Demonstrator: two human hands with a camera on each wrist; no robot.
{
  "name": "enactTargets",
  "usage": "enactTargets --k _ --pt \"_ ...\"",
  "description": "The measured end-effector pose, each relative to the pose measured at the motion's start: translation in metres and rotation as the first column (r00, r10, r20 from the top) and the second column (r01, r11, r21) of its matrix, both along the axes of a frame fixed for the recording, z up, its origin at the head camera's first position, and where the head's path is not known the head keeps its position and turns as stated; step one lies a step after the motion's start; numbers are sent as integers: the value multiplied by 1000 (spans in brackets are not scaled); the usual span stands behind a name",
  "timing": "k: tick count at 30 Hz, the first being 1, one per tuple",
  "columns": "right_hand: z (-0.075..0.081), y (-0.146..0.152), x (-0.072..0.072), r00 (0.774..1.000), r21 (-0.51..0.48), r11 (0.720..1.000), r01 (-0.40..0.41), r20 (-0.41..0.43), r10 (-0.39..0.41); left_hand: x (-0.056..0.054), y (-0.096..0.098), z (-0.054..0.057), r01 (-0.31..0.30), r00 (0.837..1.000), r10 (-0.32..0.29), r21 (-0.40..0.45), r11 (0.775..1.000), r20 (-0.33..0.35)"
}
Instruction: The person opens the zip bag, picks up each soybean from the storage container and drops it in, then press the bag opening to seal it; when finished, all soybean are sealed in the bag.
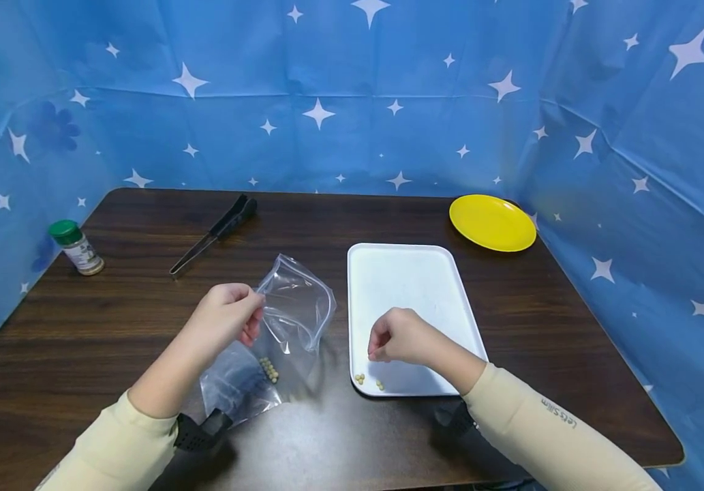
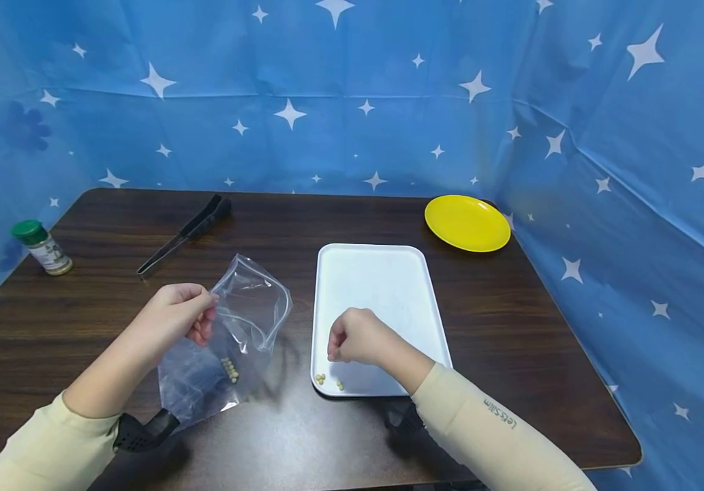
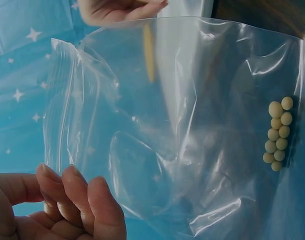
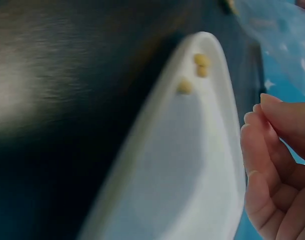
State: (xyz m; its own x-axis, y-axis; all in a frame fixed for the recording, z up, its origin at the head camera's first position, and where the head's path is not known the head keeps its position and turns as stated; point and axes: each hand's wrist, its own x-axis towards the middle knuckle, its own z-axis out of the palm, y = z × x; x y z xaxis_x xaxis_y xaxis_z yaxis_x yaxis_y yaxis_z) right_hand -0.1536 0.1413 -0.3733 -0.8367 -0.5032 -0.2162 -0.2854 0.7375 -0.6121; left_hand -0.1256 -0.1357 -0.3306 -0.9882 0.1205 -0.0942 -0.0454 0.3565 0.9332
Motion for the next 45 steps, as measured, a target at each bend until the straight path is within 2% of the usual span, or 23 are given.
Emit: enactTargets --k 11,22,34,39,45 --pt "-17 2 6 998 78 995 -55 40 52 1 -2 0 7 1000 -7 11 1000 0" --pt "-21 0 11 996 74 994 -84 49 81 1 -1 -1 6 1000 -7 19 1000 11" --pt "-21 -1 10 993 98 988 -115 7 115 0 -2 -1 7 1000 -7 13 1000 21" --pt "-19 2 4 996 131 988 -85 -10 88 0 -3 -1 7 1000 -7 15 1000 26" --pt "-17 8 -9 999 128 992 -5 -41 11 1 -5 1 6 1000 -6 7 1000 25"
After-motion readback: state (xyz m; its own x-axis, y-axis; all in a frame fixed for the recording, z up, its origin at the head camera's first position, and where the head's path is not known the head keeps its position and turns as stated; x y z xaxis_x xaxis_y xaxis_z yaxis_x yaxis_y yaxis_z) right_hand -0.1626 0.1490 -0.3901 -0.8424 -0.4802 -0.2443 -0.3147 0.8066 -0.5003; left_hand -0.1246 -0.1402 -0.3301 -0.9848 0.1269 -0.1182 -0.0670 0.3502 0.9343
